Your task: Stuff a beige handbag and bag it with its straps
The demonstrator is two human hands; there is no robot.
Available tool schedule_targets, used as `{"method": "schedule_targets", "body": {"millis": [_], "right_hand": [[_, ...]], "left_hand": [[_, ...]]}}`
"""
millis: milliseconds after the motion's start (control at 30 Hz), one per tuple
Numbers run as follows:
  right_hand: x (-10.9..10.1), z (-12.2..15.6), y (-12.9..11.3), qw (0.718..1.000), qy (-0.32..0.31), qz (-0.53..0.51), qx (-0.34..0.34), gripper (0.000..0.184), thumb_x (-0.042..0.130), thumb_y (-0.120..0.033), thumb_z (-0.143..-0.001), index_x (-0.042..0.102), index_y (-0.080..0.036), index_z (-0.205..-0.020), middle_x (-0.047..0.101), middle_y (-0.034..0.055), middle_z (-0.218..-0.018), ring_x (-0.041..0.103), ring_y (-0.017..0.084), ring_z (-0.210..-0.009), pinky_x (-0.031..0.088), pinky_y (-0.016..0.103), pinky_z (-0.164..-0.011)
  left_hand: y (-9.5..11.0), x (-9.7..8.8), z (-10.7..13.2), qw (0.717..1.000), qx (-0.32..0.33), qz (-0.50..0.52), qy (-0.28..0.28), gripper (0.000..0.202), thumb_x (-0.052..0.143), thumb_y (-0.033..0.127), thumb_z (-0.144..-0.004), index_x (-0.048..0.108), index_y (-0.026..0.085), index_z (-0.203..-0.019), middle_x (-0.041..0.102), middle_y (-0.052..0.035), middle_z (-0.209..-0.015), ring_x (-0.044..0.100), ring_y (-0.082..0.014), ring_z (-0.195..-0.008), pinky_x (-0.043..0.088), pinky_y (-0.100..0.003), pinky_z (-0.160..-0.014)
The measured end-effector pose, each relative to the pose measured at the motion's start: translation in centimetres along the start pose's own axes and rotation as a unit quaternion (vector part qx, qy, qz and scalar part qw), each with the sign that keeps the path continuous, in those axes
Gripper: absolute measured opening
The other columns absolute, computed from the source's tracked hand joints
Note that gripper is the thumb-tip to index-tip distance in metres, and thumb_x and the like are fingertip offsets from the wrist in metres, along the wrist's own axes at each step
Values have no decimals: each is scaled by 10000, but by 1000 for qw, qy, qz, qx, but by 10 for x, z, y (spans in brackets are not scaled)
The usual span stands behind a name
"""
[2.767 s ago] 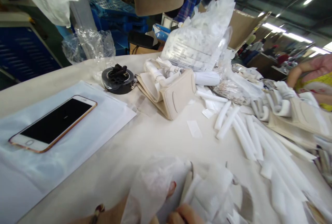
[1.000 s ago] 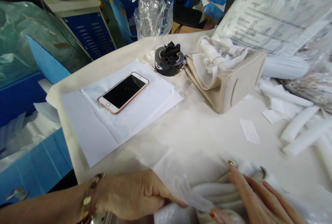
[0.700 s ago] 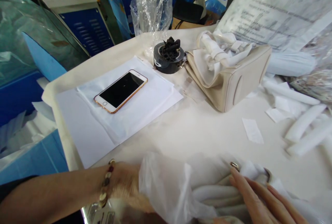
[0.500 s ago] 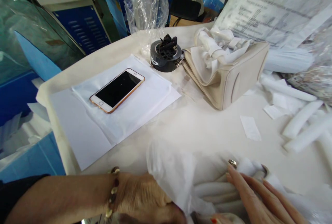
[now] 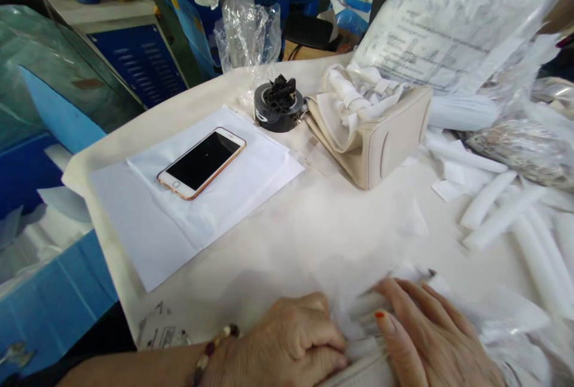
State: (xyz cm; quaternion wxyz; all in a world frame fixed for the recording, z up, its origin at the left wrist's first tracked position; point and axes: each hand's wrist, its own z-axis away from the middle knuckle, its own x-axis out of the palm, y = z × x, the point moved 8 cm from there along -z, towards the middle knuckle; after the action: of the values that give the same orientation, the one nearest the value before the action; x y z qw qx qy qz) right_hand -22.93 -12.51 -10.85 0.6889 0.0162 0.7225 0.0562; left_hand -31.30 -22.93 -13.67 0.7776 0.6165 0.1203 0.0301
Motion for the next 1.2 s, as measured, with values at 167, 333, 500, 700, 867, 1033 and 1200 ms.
{"method": "schedule_targets", "body": {"millis": [167,333,500,700,867,1033,1200], "right_hand": [[5,-1,-5,1000,2,13,15,368,338,-331,-892,594,-166,-1097,602,108,-1248,541,289,-1137,435,471,-935],[10,-8,-3,996,2,14,89,350,367,-304,-922,581,-187,-1173,657,17,-1169,565,270,-1071,383,437,-935],[5,-18,-5,990,10,-37,136,285,380,-291,-928,656,-286,-998,706,-72,-1016,562,262,-1023,344,416,-895],[0,-30,-5,970,-15,-58,237,323,379,-294,-930,692,-260,-854,717,-15,-920,551,303,-1005,354,460,-882],[3,-34,-5,961,-48,-76,263,305,403,-297,-933,681,-234,-824,705,15,-870,535,301,-1022,355,466,-894],[-6,-40,-4,955,33,-57,289,288,432,-324,-932,650,-212,-782,693,31,-808,577,244,-929,372,431,-903],[-42,-7,-43,957,185,-1,225,235,446,-201,-916,608,-172,-1085,665,54,-1073,539,204,-1088,251,419,-1069]], "left_hand": [[-3,-10,10,990,42,96,97,147,572,115,-809,705,176,-802,608,19,-685,536,-60,-626,413,-132,-614],[-5,5,-15,988,31,146,44,192,536,121,-712,585,145,-528,515,39,-575,439,-50,-538,339,-144,-510],[-17,4,-7,983,-88,153,43,161,507,206,-716,660,170,-680,597,28,-685,515,-96,-658,402,-185,-627],[-17,4,15,988,-102,41,105,157,591,265,-675,657,187,-794,619,1,-773,549,-157,-765,390,-241,-711],[-30,9,6,973,-137,9,183,123,591,251,-644,498,187,-595,510,28,-636,476,-141,-651,330,-261,-626],[-37,-4,6,958,-155,-39,239,167,613,278,-636,469,196,-649,506,29,-661,475,-158,-669,342,-277,-650],[-35,-15,4,958,-145,-73,237,263,660,358,-612,482,186,-704,537,25,-636,528,-177,-647,392,-283,-628]]}}
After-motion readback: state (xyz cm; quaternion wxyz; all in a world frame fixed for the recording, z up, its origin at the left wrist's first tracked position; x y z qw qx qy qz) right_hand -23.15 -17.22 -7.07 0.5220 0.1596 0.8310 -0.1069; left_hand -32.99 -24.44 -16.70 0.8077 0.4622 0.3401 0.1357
